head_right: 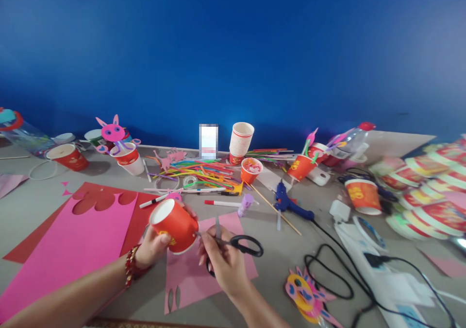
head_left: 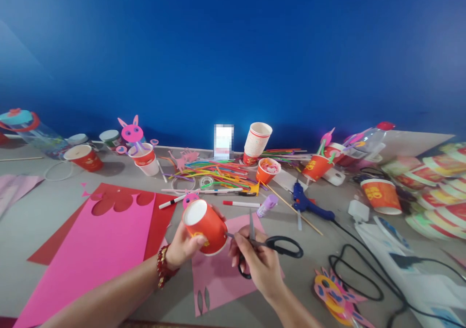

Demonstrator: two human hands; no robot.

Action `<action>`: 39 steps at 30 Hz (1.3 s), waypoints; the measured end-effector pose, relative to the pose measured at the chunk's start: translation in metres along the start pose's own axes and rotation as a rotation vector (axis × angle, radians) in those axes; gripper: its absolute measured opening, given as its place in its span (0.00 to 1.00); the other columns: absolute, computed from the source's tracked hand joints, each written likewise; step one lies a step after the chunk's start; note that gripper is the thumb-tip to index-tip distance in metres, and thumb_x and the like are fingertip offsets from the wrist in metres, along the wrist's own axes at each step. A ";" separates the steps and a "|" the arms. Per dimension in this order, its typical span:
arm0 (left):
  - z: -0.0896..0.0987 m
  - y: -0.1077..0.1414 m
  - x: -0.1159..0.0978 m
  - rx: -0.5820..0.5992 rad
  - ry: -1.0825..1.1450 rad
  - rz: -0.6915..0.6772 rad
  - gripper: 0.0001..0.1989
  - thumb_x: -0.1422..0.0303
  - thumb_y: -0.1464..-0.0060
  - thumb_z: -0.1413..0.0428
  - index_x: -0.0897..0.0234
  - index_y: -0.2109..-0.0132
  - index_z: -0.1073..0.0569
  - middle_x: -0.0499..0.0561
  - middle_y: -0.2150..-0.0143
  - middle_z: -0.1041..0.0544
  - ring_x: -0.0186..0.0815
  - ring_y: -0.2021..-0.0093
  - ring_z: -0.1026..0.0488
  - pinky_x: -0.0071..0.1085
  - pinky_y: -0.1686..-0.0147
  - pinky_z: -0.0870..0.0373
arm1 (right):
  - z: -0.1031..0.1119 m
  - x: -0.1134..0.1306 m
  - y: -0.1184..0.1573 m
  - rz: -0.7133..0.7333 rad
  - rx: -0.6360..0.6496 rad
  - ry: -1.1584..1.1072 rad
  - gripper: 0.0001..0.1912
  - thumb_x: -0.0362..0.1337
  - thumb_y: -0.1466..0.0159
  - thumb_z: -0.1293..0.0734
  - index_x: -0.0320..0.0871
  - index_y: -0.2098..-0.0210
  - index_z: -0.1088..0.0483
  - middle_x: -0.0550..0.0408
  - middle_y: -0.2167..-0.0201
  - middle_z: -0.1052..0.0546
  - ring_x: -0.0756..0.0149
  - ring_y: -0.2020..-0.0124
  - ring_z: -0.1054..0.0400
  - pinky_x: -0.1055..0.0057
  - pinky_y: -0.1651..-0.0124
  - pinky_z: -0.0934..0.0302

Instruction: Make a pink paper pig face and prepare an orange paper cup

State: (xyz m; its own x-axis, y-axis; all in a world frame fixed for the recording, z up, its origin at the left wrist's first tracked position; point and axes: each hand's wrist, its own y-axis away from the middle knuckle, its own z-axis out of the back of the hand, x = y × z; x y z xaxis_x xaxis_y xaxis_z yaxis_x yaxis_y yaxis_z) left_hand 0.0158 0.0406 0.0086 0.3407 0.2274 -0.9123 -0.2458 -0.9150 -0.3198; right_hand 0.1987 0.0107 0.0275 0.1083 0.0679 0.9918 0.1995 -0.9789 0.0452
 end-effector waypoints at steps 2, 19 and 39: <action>0.000 0.000 0.003 -0.033 0.028 0.066 0.28 0.46 0.48 0.45 0.67 0.53 0.28 0.60 0.63 0.22 0.48 0.61 0.24 0.40 0.65 0.25 | 0.002 0.002 0.001 0.041 -0.001 0.042 0.21 0.52 0.34 0.36 0.41 0.74 0.34 0.56 0.80 0.28 0.73 0.82 0.34 0.80 0.83 0.46; 0.004 -0.002 0.003 -0.015 -0.021 0.116 0.29 0.45 0.48 0.46 0.67 0.54 0.26 0.58 0.68 0.22 0.45 0.65 0.24 0.38 0.68 0.25 | 0.007 0.012 0.003 0.256 0.071 0.380 0.16 0.44 0.30 0.40 0.44 0.72 0.34 0.56 0.79 0.27 0.70 0.80 0.33 0.76 0.78 0.42; 0.020 0.004 -0.010 0.048 -0.545 -0.601 0.43 0.59 0.66 0.28 0.51 0.42 0.35 0.55 0.53 0.24 0.51 0.54 0.24 0.54 0.52 0.29 | -0.006 0.011 -0.010 -0.392 0.107 -0.385 0.24 0.52 0.41 0.31 0.38 0.79 0.32 0.54 0.88 0.28 0.76 0.91 0.40 0.84 0.91 0.56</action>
State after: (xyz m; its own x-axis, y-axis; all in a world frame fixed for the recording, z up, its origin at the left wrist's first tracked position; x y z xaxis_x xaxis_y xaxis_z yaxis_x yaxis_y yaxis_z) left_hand -0.0065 0.0415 0.0112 -0.0596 0.8169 -0.5737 -0.2041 -0.5726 -0.7941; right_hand 0.1917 0.0202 0.0386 0.3499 0.5083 0.7869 0.3923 -0.8423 0.3696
